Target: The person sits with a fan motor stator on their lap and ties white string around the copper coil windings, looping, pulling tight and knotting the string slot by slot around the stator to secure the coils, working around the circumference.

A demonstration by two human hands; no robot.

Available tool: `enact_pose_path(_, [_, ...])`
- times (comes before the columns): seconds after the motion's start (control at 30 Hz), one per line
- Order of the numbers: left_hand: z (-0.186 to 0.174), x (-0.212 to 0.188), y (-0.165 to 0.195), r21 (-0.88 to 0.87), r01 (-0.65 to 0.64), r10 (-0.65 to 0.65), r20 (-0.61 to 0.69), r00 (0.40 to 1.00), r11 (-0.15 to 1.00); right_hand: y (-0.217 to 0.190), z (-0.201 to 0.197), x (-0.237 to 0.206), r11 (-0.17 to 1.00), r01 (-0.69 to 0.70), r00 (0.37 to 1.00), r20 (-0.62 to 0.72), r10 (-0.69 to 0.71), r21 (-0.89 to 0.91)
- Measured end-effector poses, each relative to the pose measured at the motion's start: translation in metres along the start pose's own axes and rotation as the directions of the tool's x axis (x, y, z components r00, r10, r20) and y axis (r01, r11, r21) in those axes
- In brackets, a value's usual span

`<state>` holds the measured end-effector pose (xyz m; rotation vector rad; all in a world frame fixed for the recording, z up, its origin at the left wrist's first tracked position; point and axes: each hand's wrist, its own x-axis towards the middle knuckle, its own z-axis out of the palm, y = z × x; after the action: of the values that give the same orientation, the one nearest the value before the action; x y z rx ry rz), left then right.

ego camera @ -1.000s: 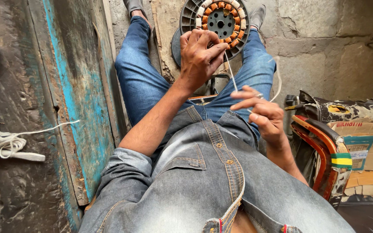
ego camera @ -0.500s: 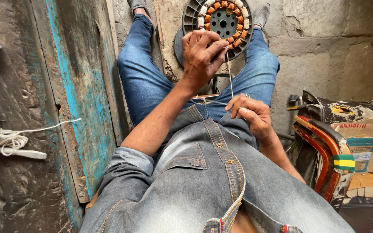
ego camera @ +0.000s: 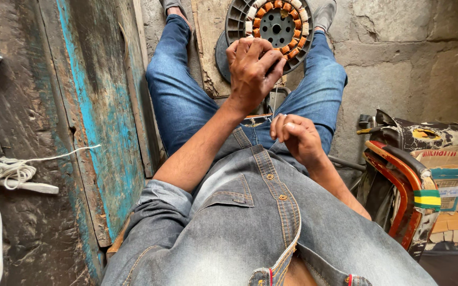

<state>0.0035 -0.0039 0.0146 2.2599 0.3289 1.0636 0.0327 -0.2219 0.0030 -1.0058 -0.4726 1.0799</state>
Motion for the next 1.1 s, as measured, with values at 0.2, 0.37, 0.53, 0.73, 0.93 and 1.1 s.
enact_pose_path(0.2, [0.01, -0.005, -0.004, -0.006, -0.005, 0.005, -0.057, 0.998, 1.0, -0.004, -0.006, 0.0, 1.0, -0.028, 0.999, -0.022, 0.028, 0.01])
enact_pose_path(0.37, [0.01, -0.01, -0.015, -0.072, -0.048, 0.043, -0.063, 0.997, 0.996, -0.005, -0.021, -0.007, 0.994, -0.002, 0.992, -0.128, 0.017, 0.114])
enact_pose_path(0.53, [0.006, -0.011, -0.012, -0.088, -0.023, 0.019, -0.044, 0.999, 0.996, 0.009, -0.026, -0.006, 0.981, -0.024, 0.989, -0.135, 0.051, 0.193])
enact_pose_path(0.73, [0.002, -0.008, -0.006, -0.056, -0.034, 0.032, -0.027, 0.999, 0.998, 0.015, -0.034, -0.002, 0.954, -0.062, 0.973, -0.193, 0.123, 0.295])
enact_pose_path(0.93, [-0.006, -0.006, -0.012, -0.089, -0.075, 0.077, 0.02, 0.997, 0.993, 0.006, -0.047, 0.001, 0.944, -0.067, 0.954, -0.258, 0.156, 0.323])
enact_pose_path(1.1, [-0.005, -0.003, -0.005, -0.047, -0.002, 0.005, 0.063, 0.998, 0.999, 0.009, -0.046, 0.003, 0.938, -0.069, 0.956, -0.246, 0.159, 0.339])
